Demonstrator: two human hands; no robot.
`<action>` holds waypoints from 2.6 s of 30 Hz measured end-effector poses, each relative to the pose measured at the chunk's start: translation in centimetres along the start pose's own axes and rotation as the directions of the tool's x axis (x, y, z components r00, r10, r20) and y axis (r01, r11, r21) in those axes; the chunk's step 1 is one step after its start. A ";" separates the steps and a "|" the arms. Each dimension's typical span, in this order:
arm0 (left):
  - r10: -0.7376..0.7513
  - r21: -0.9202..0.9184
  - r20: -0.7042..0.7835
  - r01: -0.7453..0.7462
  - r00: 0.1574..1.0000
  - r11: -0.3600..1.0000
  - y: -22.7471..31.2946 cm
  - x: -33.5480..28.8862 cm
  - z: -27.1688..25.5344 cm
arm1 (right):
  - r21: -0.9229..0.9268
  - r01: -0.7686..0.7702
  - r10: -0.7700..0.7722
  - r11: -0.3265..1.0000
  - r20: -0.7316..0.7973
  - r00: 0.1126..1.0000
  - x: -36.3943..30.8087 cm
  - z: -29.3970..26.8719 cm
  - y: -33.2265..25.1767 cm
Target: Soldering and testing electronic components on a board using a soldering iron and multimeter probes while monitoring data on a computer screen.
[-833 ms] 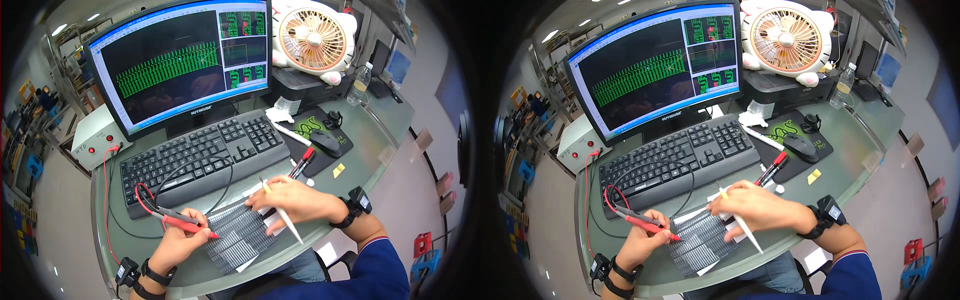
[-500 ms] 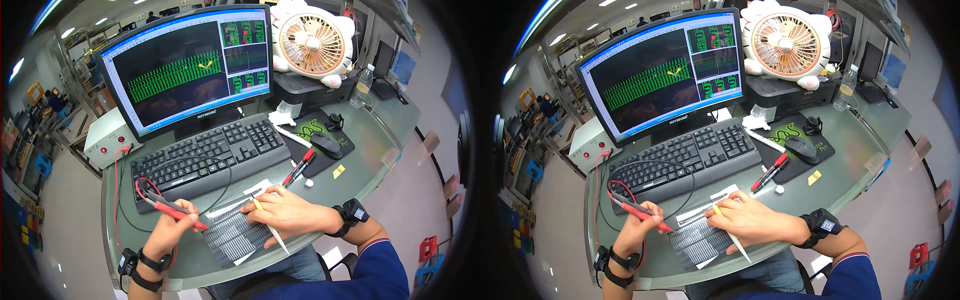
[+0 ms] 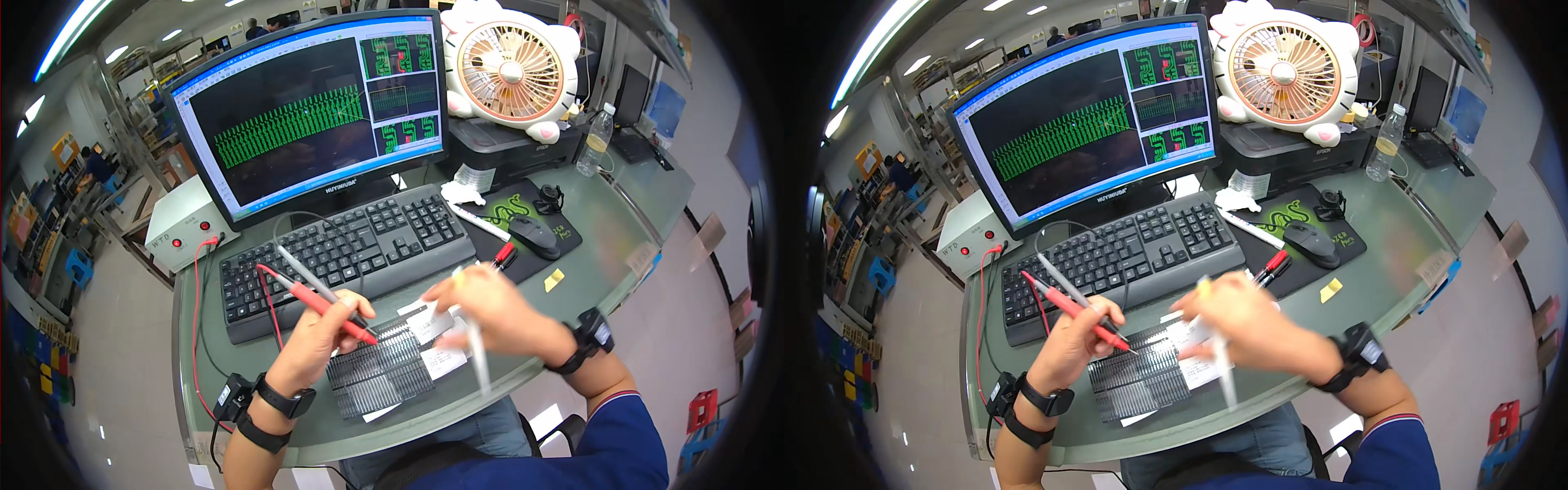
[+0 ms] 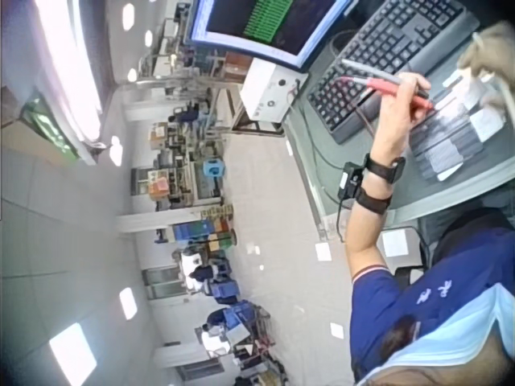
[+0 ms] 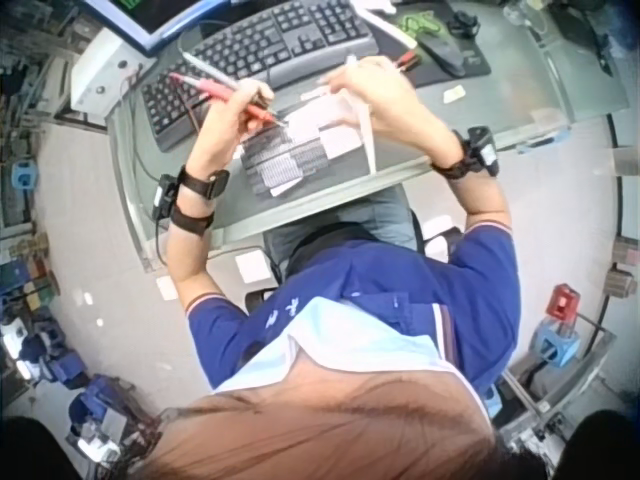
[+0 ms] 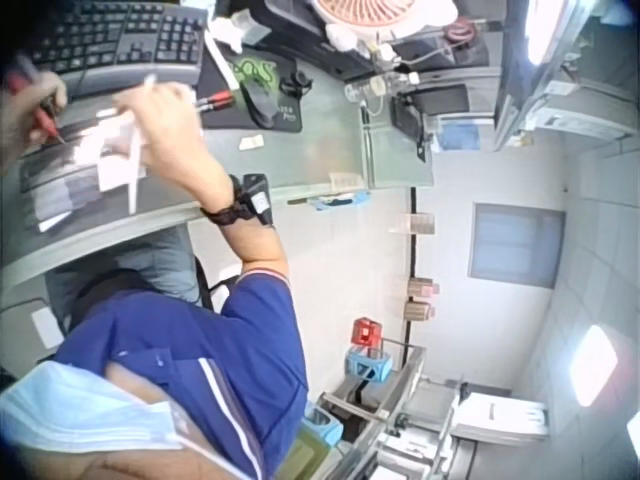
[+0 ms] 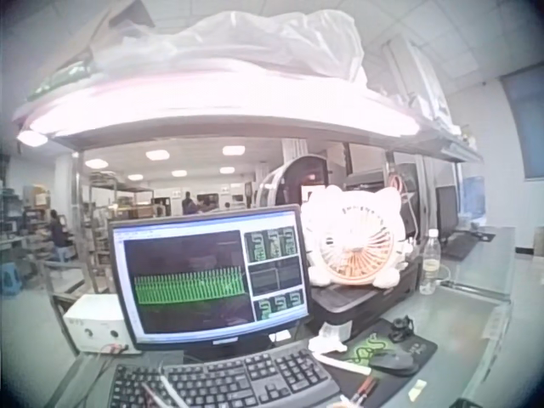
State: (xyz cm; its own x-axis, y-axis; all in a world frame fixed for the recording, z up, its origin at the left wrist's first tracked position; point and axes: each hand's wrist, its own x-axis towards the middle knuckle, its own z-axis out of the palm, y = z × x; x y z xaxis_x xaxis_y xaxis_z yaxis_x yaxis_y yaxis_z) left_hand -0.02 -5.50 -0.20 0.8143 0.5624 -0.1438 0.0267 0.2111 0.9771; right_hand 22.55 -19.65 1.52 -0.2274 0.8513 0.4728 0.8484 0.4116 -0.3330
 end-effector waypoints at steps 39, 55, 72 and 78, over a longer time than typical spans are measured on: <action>-0.088 0.083 0.076 0.082 0.993 0.993 -2.6 1.6 0.5 | -0.192 -0.404 0.347 0.894 -0.271 0.898 -9.2 -4.0 16.1; -0.084 0.068 0.099 0.078 0.992 0.995 -3.0 1.6 0.8 | -0.156 -0.428 0.377 0.890 -0.274 0.885 -9.0 -4.1 15.1; -0.083 0.104 0.091 0.073 0.992 0.992 -2.6 1.6 0.7 | -0.160 -0.425 0.373 0.891 -0.274 0.886 -8.8 -4.0 15.3; -0.085 0.130 0.105 0.071 0.991 0.989 -2.5 1.4 0.8 | -0.162 -0.418 0.368 0.894 -0.268 0.890 -8.9 -4.0 15.1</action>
State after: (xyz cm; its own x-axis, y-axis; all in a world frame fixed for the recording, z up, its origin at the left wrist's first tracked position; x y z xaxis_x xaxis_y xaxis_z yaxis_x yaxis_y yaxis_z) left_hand 1.52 -5.86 -2.72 0.8654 0.4553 -0.2094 0.1597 0.1454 0.9764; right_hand 39.34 -22.34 -4.46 0.2381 0.8220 0.5173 0.9307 -0.0409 -0.3634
